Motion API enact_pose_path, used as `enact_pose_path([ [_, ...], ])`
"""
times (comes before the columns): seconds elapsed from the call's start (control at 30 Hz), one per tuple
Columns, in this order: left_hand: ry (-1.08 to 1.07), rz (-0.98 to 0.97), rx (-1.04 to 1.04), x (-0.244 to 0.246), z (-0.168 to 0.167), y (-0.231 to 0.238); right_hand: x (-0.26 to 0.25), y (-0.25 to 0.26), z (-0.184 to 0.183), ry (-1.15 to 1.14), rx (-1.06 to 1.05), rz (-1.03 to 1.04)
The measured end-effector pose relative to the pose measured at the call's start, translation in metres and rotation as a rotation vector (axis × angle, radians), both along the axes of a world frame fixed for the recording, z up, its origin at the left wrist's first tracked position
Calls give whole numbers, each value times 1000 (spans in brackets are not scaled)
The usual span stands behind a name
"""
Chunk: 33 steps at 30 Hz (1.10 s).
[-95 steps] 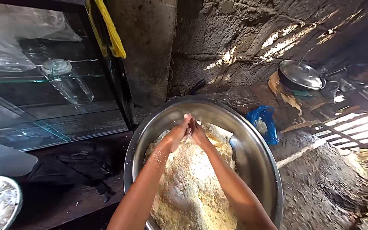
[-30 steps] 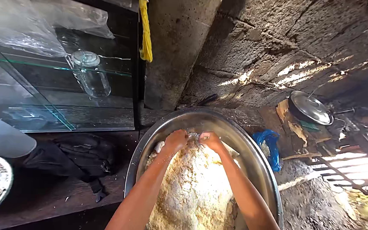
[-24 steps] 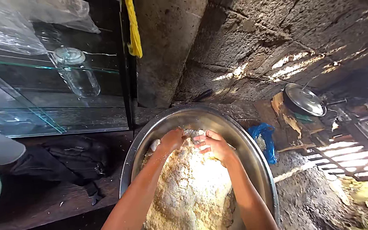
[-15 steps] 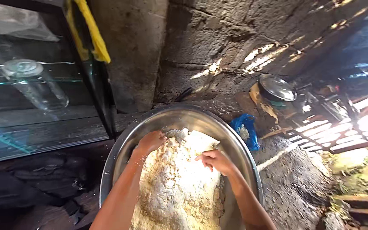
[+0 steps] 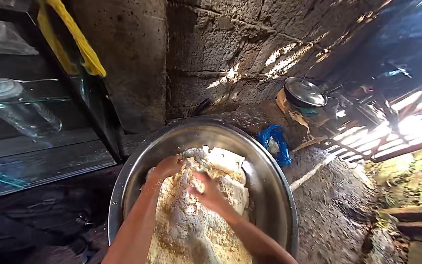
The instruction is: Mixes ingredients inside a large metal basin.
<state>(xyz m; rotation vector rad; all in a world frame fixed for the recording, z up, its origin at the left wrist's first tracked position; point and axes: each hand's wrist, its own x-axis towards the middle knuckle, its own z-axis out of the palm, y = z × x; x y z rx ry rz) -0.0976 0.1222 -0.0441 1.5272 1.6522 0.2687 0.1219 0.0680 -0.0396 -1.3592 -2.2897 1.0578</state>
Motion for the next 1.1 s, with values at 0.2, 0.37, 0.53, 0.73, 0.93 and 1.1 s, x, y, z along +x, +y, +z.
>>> enact_pose_path([
  [0.2, -96, 109, 47, -17, 32, -7, -59, -56, -18, -7, 214, 338],
  [0.37, -11, 137, -1, -19, 19, -6, -39, -32, -13, 213, 117, 174],
  [0.53, 24, 187, -49, -22, 21, -9, -26, -12, 3, 521, -367, -374],
  [0.73, 98, 79, -147, -25, 26, -16, -2, 23, 6, 469, -260, -177],
  [0.93, 276, 178, -156, 7, 16, -54, -6, 45, -4, 68, -42, -185],
  [1.1, 502, 211, -183, 40, 22, -103, -24, 10, -7, -290, 27, 92],
])
